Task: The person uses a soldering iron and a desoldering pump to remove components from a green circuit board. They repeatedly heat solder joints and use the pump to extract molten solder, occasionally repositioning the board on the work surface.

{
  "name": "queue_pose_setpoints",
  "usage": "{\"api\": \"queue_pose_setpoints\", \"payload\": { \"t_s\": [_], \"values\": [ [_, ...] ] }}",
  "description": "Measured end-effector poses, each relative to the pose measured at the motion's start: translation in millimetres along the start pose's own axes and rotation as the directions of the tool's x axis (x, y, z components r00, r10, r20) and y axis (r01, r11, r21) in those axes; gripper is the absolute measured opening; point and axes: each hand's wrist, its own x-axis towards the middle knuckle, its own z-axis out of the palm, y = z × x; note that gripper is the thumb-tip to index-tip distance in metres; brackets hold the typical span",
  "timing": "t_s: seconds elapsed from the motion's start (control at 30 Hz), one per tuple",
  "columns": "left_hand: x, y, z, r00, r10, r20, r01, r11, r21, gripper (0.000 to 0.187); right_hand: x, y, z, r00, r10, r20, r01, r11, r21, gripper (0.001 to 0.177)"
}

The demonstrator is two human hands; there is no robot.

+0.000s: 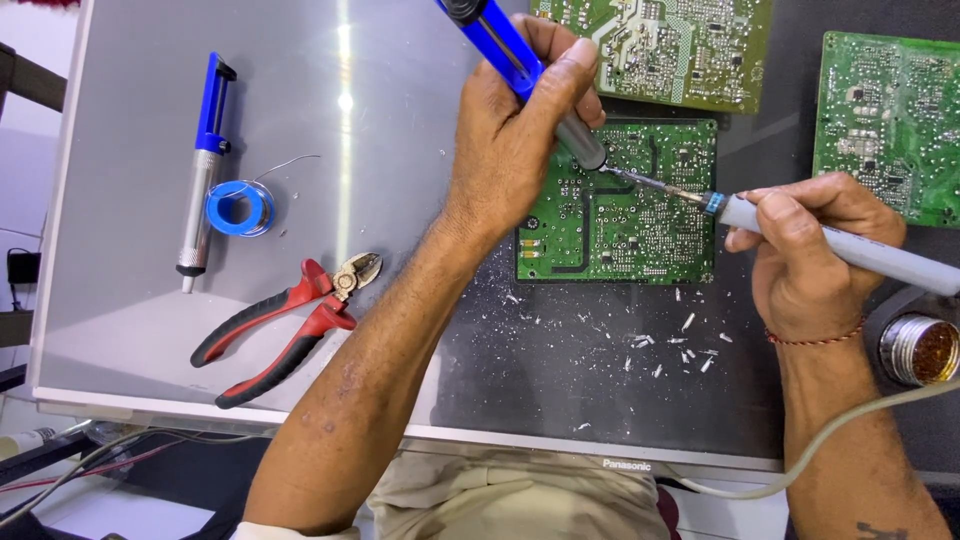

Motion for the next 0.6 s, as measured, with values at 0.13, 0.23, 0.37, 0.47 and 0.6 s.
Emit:
{"api": "queue_pose_setpoints", "payload": {
  "t_s": [0.13, 0.23, 0.37, 0.47, 0.6],
  "values": [
    [0, -3, -1, 1.000, -0.008, -0.004, 0.008, 1.000, -0.014, 0.016, -1, 0, 0, 0.998, -0.053, 0.036, 0.054, 0.999, -0.008, 0.011],
    [4, -7, -7, 1.000, -0.017, 0.009, 0.016, 0.996, 0.083, 0.023, 2, -3, 5, 1.000, -0.004, -0.016, 0.004, 1.000, 0.022, 0.009],
    [6, 1, -10, 0.990, -0.133, -0.042, 0.132, 0.990, -0.040, 0.020, 2, -5, 3, 0.999, -0.039, 0.026, 0.039, 0.999, 0.005, 0.008],
    [12, 12, -18, 0.970, -0.220, -0.099, 0.165, 0.904, -0.393, 0.017, 1, -7, 2, 0.999, -0.045, 0.027, 0.045, 0.999, 0.007, 0.008],
    [22, 32, -30, 0.905, -0.356, -0.233, 0.104, 0.716, -0.690, 0.032, 2, -8, 4, 0.999, -0.043, 0.011, 0.043, 0.999, 0.010, 0.010]
  ]
}}
